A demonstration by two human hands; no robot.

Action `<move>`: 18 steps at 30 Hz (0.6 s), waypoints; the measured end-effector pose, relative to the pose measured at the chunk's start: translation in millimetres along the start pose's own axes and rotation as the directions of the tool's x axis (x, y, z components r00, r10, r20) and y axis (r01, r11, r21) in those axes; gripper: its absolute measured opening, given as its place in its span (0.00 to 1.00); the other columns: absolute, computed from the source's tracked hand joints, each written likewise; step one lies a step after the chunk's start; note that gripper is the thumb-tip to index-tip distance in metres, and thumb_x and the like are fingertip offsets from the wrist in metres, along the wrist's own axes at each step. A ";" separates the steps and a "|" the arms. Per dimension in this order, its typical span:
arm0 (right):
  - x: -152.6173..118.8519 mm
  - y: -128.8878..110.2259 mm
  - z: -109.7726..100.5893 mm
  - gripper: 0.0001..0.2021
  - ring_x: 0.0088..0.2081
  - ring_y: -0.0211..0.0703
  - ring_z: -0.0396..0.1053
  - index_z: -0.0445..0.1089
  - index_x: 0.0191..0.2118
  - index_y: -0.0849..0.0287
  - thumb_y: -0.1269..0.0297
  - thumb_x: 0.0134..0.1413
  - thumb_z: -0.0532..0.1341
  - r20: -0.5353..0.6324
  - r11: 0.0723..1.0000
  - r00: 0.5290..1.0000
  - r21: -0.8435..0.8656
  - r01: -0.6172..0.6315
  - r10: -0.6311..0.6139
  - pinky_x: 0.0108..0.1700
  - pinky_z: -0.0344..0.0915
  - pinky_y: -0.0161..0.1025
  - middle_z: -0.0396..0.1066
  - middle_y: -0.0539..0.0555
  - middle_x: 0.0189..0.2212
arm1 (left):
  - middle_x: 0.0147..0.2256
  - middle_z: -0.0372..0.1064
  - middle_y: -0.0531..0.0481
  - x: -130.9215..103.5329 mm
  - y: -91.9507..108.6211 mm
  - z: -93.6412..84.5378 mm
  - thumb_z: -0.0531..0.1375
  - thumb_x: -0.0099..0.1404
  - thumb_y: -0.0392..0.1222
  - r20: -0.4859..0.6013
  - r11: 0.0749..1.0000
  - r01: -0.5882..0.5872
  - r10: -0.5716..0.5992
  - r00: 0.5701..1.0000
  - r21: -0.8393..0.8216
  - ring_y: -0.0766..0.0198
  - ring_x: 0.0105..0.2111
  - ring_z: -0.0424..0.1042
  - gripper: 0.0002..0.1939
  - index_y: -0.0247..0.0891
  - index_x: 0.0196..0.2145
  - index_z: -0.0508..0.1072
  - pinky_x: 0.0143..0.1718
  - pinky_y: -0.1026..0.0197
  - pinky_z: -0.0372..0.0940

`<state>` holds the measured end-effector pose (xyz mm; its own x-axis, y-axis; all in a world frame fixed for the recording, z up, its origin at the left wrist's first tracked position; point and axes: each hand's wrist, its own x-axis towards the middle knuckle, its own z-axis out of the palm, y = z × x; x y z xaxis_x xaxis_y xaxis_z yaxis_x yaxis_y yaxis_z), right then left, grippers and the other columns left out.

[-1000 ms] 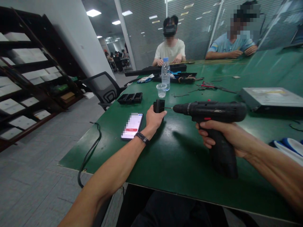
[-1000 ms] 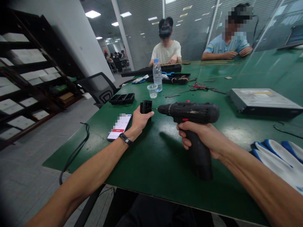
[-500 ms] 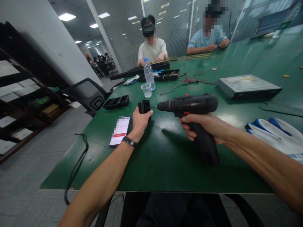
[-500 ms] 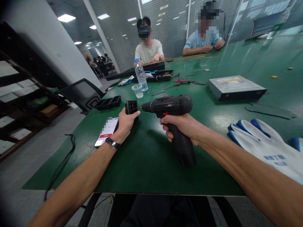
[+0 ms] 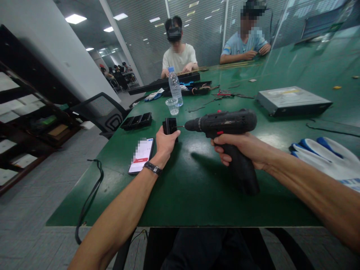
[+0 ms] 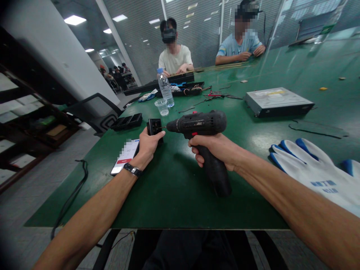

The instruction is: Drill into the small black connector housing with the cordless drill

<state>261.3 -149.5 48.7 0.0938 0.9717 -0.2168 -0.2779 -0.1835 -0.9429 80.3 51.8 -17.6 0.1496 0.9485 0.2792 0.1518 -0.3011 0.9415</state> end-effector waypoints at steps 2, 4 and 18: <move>-0.5 -0.5 0.6 0.14 0.20 0.36 0.61 0.71 0.28 0.57 0.61 0.48 0.76 -0.004 1.000 1.000 0.000 -0.002 0.002 0.21 0.67 0.37 0.66 0.49 0.24 | 0.38 0.77 0.48 -0.3 0.8 0.1 0.74 0.53 0.40 0.000 1.000 -0.001 0.001 1.000 0.000 0.60 0.37 0.74 0.19 0.36 0.43 0.78 0.42 0.58 0.69; -0.6 -0.4 0.6 0.14 0.20 0.36 0.61 0.71 0.27 0.57 0.60 0.47 0.76 -0.007 1.000 1.000 -0.003 0.000 0.000 0.21 0.67 0.37 0.66 0.49 0.24 | 0.38 0.77 0.48 -0.3 0.9 0.0 0.74 0.53 0.40 0.001 1.000 -0.004 0.004 1.000 -0.003 0.60 0.37 0.74 0.19 0.36 0.43 0.78 0.42 0.58 0.69; 1.1 2.1 -2.1 0.14 0.20 0.36 0.62 0.72 0.28 0.58 0.60 0.48 0.76 0.002 1.000 1.000 -0.002 0.004 -0.004 0.22 0.67 0.37 0.66 0.48 0.24 | 0.37 0.76 0.49 0.1 1.1 1.0 0.74 0.53 0.39 -0.007 1.000 -0.017 0.017 1.000 0.001 0.61 0.36 0.73 0.18 0.36 0.42 0.78 0.41 0.58 0.69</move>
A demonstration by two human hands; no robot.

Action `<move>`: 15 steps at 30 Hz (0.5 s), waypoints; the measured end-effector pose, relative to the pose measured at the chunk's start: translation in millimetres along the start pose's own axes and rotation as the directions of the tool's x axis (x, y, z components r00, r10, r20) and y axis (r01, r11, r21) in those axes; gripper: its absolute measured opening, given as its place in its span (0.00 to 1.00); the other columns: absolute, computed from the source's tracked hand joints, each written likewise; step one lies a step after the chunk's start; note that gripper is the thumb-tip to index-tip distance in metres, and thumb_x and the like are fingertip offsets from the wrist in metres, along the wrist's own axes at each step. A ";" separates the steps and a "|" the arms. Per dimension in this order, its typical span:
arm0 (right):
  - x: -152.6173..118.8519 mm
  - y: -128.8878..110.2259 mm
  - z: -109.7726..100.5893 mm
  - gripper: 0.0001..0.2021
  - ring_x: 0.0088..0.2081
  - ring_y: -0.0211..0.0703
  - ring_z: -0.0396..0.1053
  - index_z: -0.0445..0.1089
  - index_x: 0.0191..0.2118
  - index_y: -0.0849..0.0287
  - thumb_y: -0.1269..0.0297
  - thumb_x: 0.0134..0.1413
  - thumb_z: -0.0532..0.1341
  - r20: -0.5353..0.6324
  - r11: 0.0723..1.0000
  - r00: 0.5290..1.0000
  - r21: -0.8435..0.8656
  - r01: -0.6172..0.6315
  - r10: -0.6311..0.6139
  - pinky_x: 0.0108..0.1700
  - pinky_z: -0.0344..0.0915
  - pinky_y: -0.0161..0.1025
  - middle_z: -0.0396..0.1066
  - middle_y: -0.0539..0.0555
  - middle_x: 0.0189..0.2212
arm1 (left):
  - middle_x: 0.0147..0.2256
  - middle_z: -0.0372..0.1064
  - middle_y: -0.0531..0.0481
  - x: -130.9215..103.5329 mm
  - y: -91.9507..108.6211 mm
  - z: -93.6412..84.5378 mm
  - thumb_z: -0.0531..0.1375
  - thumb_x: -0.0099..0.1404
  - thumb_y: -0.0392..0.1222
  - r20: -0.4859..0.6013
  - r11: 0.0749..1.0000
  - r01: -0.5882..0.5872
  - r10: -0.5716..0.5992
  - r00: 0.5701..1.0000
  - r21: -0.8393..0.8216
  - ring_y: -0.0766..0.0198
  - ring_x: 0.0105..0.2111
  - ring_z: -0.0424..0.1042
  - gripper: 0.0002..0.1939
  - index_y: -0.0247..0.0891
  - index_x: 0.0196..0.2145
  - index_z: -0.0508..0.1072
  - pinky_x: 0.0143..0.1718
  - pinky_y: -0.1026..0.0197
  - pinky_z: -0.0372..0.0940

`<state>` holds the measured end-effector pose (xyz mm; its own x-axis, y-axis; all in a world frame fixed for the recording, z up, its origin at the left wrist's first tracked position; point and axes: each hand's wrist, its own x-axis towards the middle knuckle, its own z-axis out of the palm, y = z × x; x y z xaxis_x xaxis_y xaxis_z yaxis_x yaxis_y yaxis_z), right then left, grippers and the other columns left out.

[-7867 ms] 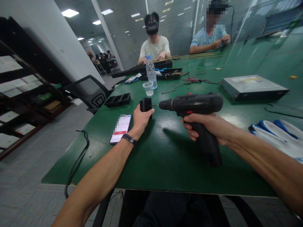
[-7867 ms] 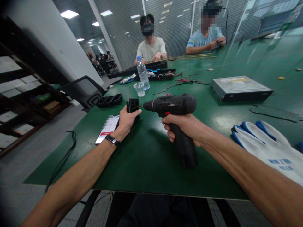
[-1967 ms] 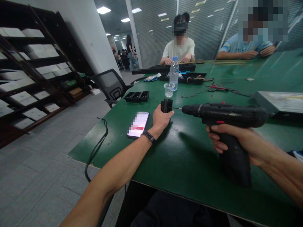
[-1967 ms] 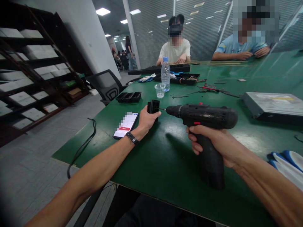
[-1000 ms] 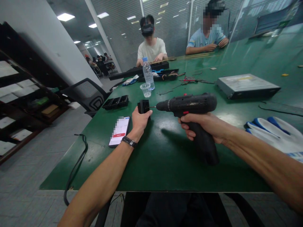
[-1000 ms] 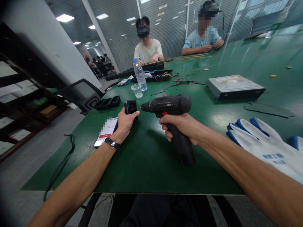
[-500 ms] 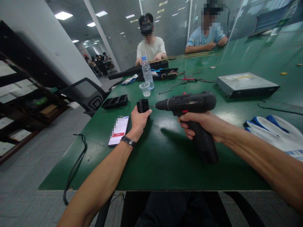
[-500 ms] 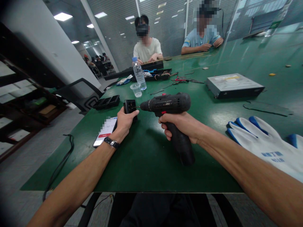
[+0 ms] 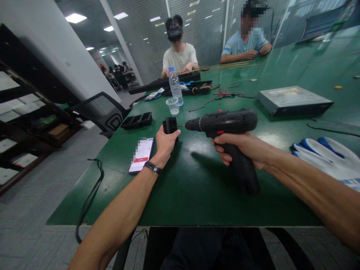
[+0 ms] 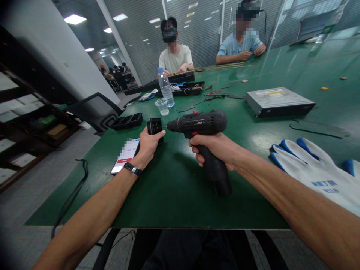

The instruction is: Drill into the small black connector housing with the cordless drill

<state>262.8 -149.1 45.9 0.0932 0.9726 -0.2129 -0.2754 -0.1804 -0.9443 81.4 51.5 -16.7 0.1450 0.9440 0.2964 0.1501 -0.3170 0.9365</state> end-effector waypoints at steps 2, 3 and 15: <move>0.2 0.6 -0.3 0.14 0.20 0.36 0.62 0.72 0.28 0.58 0.60 0.48 0.76 0.003 1.000 1.000 0.002 0.002 -0.002 0.22 0.67 0.37 0.66 0.48 0.24 | 0.37 0.76 0.49 -0.5 0.7 -0.4 0.73 0.53 0.38 0.004 1.000 -0.001 0.001 1.000 -0.001 0.60 0.36 0.73 0.18 0.37 0.42 0.78 0.42 0.58 0.69; 0.3 0.8 -0.4 0.13 0.20 0.36 0.62 0.72 0.28 0.58 0.61 0.49 0.76 0.002 1.000 1.000 0.002 0.003 -0.003 0.22 0.67 0.36 0.66 0.48 0.24 | 0.37 0.76 0.49 -0.7 0.9 -0.6 0.73 0.54 0.38 0.003 1.000 -0.001 0.001 1.000 -0.002 0.60 0.36 0.73 0.18 0.37 0.42 0.78 0.42 0.58 0.69; -1.1 -0.2 -0.3 0.12 0.21 0.36 0.62 0.73 0.28 0.58 0.61 0.50 0.75 -0.006 1.000 1.000 -0.005 0.001 -0.001 0.22 0.67 0.36 0.66 0.49 0.24 | 0.38 0.77 0.48 2.2 -4.7 -0.9 0.74 0.53 0.40 0.005 1.000 -0.003 0.003 1.000 0.003 0.60 0.37 0.74 0.19 0.36 0.43 0.78 0.42 0.58 0.69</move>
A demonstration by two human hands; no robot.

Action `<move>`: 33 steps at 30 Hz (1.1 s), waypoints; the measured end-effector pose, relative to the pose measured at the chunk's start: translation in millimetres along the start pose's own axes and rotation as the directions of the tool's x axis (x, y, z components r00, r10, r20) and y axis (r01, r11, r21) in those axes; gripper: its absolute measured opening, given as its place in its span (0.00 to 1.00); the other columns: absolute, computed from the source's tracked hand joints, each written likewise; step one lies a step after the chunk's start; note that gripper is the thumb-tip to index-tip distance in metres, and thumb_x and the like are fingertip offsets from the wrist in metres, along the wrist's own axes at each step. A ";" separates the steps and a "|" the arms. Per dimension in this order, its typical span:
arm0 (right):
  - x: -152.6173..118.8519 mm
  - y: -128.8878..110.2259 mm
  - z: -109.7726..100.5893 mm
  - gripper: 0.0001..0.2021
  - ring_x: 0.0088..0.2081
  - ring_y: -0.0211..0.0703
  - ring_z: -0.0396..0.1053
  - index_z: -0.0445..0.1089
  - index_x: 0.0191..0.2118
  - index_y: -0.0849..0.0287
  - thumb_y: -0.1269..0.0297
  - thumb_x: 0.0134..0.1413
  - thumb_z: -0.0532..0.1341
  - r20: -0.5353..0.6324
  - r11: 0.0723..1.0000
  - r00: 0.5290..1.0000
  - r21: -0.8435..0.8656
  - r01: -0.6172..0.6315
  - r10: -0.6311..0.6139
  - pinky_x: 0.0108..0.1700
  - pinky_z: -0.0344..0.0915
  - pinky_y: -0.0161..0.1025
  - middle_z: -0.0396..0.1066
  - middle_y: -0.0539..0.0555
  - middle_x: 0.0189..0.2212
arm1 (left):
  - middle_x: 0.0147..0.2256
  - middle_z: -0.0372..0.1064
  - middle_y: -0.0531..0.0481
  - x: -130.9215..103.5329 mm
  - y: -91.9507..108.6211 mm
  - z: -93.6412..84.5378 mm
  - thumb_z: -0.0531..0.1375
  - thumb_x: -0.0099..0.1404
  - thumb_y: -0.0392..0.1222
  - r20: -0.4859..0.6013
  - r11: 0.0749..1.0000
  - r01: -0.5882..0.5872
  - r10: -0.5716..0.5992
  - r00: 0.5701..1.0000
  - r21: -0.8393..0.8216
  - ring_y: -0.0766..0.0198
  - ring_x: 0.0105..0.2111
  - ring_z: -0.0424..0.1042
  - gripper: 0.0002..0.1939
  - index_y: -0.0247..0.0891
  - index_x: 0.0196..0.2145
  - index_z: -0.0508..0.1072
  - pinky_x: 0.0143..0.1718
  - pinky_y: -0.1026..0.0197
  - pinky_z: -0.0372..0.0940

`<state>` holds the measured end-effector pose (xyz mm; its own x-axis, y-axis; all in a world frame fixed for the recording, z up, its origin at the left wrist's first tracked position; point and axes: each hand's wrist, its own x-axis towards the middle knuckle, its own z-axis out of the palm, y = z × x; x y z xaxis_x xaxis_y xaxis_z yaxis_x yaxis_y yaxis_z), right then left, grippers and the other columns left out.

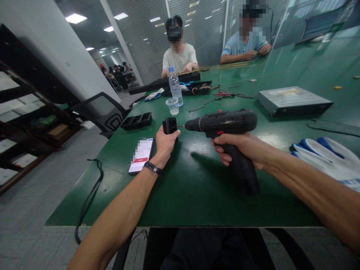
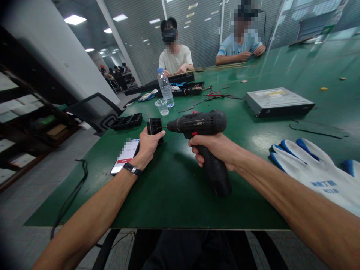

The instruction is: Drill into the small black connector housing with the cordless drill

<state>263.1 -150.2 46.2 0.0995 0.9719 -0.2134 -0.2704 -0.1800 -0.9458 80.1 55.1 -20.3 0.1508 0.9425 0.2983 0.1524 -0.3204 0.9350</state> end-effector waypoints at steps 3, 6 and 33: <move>0.4 0.1 0.3 0.13 0.21 0.36 0.61 0.72 0.28 0.58 0.60 0.50 0.76 0.001 1.000 1.000 -0.003 0.001 -0.001 0.22 0.67 0.36 0.66 0.50 0.24 | 0.39 0.77 0.47 -0.4 0.7 -0.4 0.74 0.53 0.40 0.002 1.000 0.012 -0.012 1.000 0.000 0.60 0.37 0.73 0.20 0.36 0.43 0.78 0.42 0.57 0.69; 0.8 -0.5 1.3 0.15 0.21 0.36 0.61 0.71 0.27 0.57 0.59 0.48 0.77 0.004 1.000 1.000 -0.005 0.000 0.000 0.21 0.67 0.36 0.66 0.49 0.24 | 0.39 0.77 0.47 -1.5 2.5 -0.4 0.74 0.54 0.39 0.006 1.000 0.007 -0.007 1.000 -0.002 0.60 0.37 0.73 0.19 0.36 0.44 0.78 0.41 0.58 0.69; 2.5 -0.4 0.8 0.10 0.20 0.35 0.62 0.72 0.28 0.59 0.64 0.51 0.73 0.000 1.000 1.000 0.005 -0.009 0.009 0.21 0.68 0.36 0.65 0.49 0.24 | 0.39 0.77 0.47 -0.4 0.7 0.5 0.74 0.54 0.39 0.006 1.000 -0.003 0.003 1.000 -0.013 0.60 0.38 0.74 0.19 0.35 0.44 0.78 0.41 0.59 0.69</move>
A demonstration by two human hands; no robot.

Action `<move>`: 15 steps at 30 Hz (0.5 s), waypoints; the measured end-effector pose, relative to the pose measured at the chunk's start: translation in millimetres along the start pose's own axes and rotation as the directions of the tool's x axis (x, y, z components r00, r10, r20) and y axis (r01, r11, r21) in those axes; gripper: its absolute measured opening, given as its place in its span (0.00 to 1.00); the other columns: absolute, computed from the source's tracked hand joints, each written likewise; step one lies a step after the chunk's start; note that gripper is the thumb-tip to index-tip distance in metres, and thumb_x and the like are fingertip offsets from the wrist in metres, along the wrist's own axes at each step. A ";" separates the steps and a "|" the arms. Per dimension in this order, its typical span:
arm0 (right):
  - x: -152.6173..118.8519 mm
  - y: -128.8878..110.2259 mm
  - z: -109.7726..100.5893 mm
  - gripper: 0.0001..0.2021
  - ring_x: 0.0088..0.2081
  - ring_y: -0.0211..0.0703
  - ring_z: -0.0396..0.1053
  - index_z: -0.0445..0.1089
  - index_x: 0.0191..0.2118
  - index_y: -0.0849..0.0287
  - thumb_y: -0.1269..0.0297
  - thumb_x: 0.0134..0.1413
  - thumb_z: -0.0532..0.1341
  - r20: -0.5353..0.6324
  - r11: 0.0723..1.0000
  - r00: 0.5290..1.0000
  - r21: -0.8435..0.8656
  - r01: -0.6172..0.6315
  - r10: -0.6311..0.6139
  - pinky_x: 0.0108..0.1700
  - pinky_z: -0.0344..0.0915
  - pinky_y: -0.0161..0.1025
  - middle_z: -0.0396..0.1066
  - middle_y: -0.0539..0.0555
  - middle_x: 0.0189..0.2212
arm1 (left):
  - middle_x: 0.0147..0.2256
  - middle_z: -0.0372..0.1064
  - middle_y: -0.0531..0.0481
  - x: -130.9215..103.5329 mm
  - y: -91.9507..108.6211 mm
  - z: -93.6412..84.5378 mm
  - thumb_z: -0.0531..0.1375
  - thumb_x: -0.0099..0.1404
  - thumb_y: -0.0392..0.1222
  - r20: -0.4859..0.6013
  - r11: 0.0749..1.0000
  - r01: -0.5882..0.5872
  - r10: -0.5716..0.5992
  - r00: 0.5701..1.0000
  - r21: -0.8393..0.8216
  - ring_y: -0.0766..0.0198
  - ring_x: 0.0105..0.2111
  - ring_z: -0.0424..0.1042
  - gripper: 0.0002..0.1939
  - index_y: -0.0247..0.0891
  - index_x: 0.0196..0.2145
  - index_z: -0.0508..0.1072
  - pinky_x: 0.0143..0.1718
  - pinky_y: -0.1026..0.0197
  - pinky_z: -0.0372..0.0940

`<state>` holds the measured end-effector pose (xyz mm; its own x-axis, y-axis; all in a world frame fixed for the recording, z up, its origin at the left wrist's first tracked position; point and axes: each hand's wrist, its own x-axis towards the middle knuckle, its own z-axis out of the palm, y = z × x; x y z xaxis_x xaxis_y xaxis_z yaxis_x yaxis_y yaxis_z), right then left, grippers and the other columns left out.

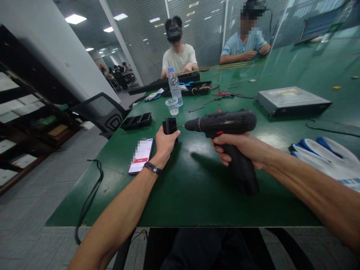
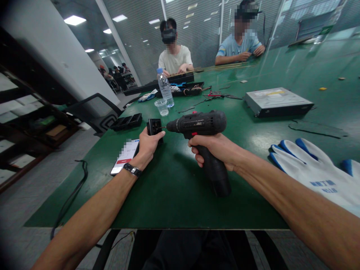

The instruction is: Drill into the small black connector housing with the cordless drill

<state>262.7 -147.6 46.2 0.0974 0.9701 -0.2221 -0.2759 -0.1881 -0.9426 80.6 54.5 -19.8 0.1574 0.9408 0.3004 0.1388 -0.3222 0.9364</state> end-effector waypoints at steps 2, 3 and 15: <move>-0.3 0.0 -0.1 0.10 0.20 0.35 0.62 0.72 0.28 0.59 0.63 0.50 0.73 0.002 1.000 1.000 -0.001 0.001 -0.001 0.21 0.68 0.36 0.65 0.49 0.24 | 0.39 0.77 0.47 -0.6 0.8 0.0 0.74 0.54 0.39 0.002 1.000 0.000 0.000 1.000 -0.004 0.60 0.37 0.74 0.19 0.35 0.43 0.78 0.41 0.58 0.69; -0.6 -0.1 -0.1 0.11 0.20 0.35 0.62 0.72 0.28 0.59 0.62 0.50 0.74 0.004 1.000 1.000 -0.003 0.002 -0.002 0.21 0.68 0.36 0.65 0.49 0.24 | 0.39 0.77 0.48 -1.0 1.4 0.0 0.74 0.54 0.39 0.002 1.000 0.003 -0.003 1.000 -0.004 0.60 0.37 0.74 0.19 0.35 0.43 0.78 0.41 0.58 0.69; -1.6 -0.5 1.2 0.11 0.19 0.35 0.62 0.72 0.28 0.59 0.63 0.49 0.74 0.001 1.000 1.000 -0.007 0.007 -0.007 0.21 0.68 0.36 0.65 0.48 0.24 | 0.39 0.77 0.47 -1.0 2.5 -0.5 0.74 0.54 0.39 0.005 1.000 0.007 -0.008 1.000 0.024 0.59 0.38 0.74 0.19 0.36 0.44 0.78 0.41 0.57 0.70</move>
<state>261.5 -148.9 47.4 0.0981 0.9716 -0.2155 -0.2685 -0.1826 -0.9458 80.3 52.8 -17.7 0.1614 0.9426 0.2923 0.1639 -0.3177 0.9339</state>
